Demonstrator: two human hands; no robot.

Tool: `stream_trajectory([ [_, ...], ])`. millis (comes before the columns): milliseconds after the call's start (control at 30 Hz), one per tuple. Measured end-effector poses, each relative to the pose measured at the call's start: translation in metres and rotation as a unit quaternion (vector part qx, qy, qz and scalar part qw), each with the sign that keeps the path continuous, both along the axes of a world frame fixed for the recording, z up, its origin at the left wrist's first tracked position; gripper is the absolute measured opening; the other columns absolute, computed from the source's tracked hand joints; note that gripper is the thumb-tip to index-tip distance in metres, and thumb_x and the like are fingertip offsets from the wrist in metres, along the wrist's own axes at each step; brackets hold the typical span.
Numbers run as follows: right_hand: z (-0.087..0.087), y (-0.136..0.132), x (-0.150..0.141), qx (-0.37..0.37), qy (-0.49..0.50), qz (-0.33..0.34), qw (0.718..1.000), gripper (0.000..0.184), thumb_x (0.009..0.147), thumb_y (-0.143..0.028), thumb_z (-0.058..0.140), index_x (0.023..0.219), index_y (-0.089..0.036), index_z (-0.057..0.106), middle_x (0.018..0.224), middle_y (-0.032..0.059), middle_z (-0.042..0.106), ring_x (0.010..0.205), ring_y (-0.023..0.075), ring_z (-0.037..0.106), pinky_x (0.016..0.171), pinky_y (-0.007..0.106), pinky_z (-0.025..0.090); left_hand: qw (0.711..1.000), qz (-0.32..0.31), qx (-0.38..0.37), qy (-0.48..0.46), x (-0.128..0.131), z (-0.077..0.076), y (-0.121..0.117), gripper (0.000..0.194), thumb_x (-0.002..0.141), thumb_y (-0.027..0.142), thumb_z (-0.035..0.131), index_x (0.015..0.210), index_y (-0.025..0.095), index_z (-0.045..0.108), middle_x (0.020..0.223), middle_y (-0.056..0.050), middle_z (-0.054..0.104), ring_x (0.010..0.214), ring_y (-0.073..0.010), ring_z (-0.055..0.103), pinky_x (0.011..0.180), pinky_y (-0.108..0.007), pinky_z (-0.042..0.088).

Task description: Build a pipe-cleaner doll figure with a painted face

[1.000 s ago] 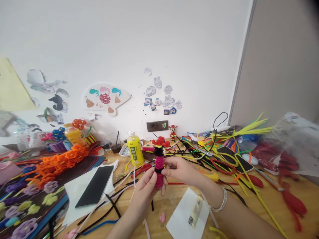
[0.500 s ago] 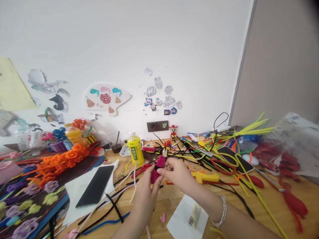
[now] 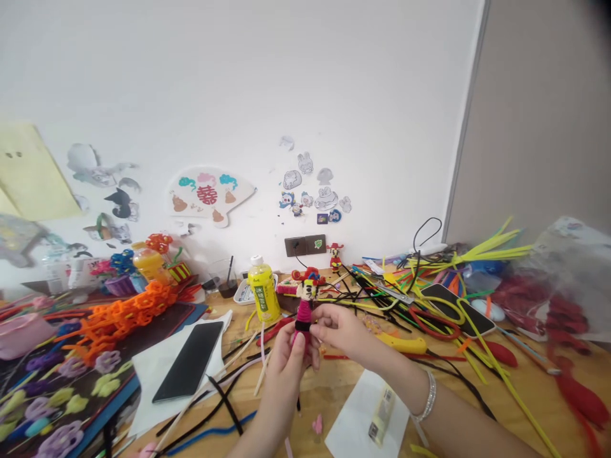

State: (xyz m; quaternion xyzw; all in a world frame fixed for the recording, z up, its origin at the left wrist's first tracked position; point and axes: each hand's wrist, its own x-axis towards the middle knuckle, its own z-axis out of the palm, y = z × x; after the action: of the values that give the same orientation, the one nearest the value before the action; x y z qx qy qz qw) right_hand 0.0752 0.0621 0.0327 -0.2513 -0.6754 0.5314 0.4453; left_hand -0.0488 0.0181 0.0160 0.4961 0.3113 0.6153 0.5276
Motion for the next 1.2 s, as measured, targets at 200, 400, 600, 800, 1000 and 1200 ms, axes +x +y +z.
stream_trajectory([
  [200,-0.003,0.001,-0.004,0.000,-0.007,0.015,1.000,0.022,0.074,-0.031,0.056,0.087,-0.014,0.061,0.061,-0.0016,0.057,0.055,0.0107,0.053,0.054,0.023,0.042,0.998,-0.016,-0.027,-0.063,0.004,-0.002,-0.001,0.025,0.075,0.040,0.055,0.088,0.020,0.047,0.056,0.006,0.049,0.045,-0.0069,0.041,0.047,-0.020,0.032],
  [400,0.001,0.001,0.000,0.039,-0.076,-0.075,0.993,0.008,0.069,-0.021,0.058,0.073,-0.014,0.061,0.061,-0.0022,0.057,0.053,0.0094,0.048,0.051,0.020,0.037,0.997,0.047,-0.005,0.065,-0.008,0.001,0.004,0.022,0.070,0.038,0.060,0.073,0.019,0.050,0.067,0.004,0.053,0.061,-0.0110,0.047,0.058,-0.023,0.037],
  [600,0.003,-0.002,0.004,0.103,-0.174,-0.110,0.973,0.008,0.069,-0.022,0.058,0.066,-0.015,0.057,0.053,-0.0052,0.048,0.048,0.0074,0.040,0.044,0.018,0.029,0.980,0.053,0.004,0.190,-0.018,0.007,0.012,0.023,0.070,0.038,0.059,0.065,0.017,0.052,0.060,0.003,0.050,0.057,-0.0115,0.044,0.056,-0.023,0.036],
  [800,0.007,-0.003,0.011,0.171,-0.263,-0.106,0.943,0.010,0.071,-0.024,0.058,0.067,-0.015,0.058,0.056,-0.0040,0.053,0.051,0.0085,0.045,0.046,0.018,0.031,0.977,0.007,0.002,0.214,-0.022,0.007,0.015,0.022,0.070,0.036,0.060,0.076,0.015,0.056,0.073,-0.002,0.058,0.071,-0.0164,0.053,0.069,-0.029,0.042],
  [1000,0.024,-0.007,0.021,0.204,-0.292,-0.091,0.930,0.010,0.074,-0.021,0.056,0.078,-0.017,0.063,0.071,0.0001,0.063,0.062,0.0111,0.054,0.055,0.020,0.037,0.981,-0.002,-0.028,0.194,-0.026,0.004,0.017,0.027,0.069,0.037,0.062,0.082,0.013,0.061,0.078,-0.005,0.065,0.070,-0.0170,0.056,0.067,-0.029,0.044],
  [1200,0.025,-0.005,0.021,0.183,-0.205,-0.081,0.958,0.003,0.071,-0.019,0.060,0.073,-0.017,0.062,0.073,0.0004,0.062,0.068,0.0128,0.055,0.064,0.023,0.040,0.988,-0.068,-0.018,0.136,-0.024,0.005,0.013,0.032,0.074,0.036,0.057,0.097,0.015,0.061,0.100,-0.010,0.064,0.094,-0.0231,0.056,0.087,-0.037,0.039],
])
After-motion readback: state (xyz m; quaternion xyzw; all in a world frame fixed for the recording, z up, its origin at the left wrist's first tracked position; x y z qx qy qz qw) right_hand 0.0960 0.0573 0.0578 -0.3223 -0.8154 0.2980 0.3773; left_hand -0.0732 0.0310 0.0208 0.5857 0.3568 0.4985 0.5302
